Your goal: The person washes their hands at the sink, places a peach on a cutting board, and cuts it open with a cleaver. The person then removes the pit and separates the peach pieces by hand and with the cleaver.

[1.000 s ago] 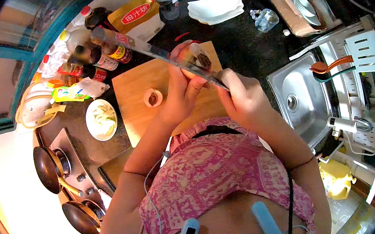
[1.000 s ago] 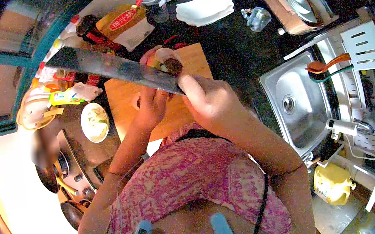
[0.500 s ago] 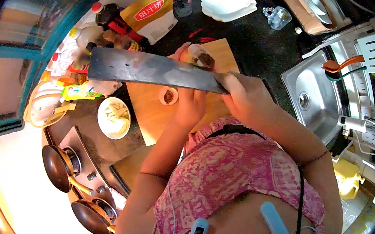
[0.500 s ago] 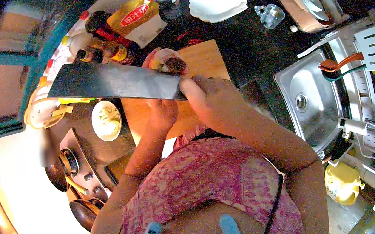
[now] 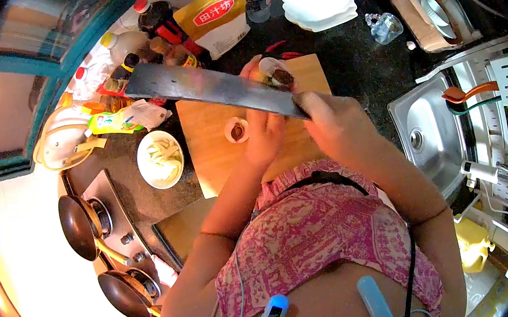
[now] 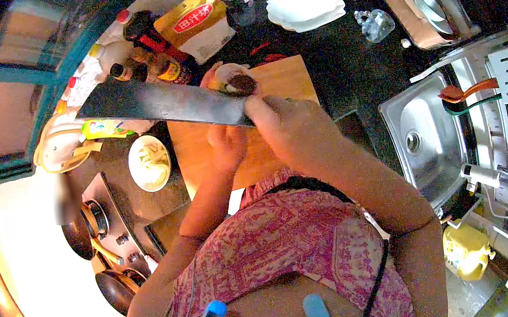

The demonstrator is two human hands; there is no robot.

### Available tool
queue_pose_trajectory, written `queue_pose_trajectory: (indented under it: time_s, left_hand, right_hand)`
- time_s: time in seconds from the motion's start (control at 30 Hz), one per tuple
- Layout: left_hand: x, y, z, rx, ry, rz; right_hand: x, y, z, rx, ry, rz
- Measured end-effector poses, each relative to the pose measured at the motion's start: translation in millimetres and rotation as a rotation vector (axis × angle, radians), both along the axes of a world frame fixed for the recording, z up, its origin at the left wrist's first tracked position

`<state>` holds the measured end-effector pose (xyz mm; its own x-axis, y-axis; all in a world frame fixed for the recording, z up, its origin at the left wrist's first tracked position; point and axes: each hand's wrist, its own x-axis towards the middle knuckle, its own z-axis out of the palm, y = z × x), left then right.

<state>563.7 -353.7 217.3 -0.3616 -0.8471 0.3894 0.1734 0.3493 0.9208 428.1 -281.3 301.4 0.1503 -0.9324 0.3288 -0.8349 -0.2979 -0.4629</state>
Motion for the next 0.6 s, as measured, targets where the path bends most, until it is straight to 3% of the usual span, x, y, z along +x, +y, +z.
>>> queue_pose_trajectory:
  time_s: [0.03, 0.1, 0.23, 0.37, 0.6]
  left_hand:
    - [4.5, -4.6, 11.4, -0.171, -0.108, -0.003]
    - [10.0, -5.6, 31.8, 0.021, 0.087, -0.156]
    - [15.8, -19.6, 31.8, 0.092, -0.120, -0.211]
    - [29.7, -26.9, 11.2, 0.156, -0.093, -0.505]
    - [20.2, -9.8, 28.8, 0.289, -0.024, -0.410]
  right_hand:
    - [-6.1, -0.4, 1.6, 0.066, -0.082, 0.051]
    - [-11.0, 1.4, 4.6, 0.055, -0.109, 0.075]
    - [-15.3, 5.6, 9.5, 0.064, -0.151, 0.146]
    - [-13.6, 9.6, 10.4, 0.110, -0.077, 0.165]
    - [-10.2, 15.0, 1.0, 0.051, 0.091, 0.093]
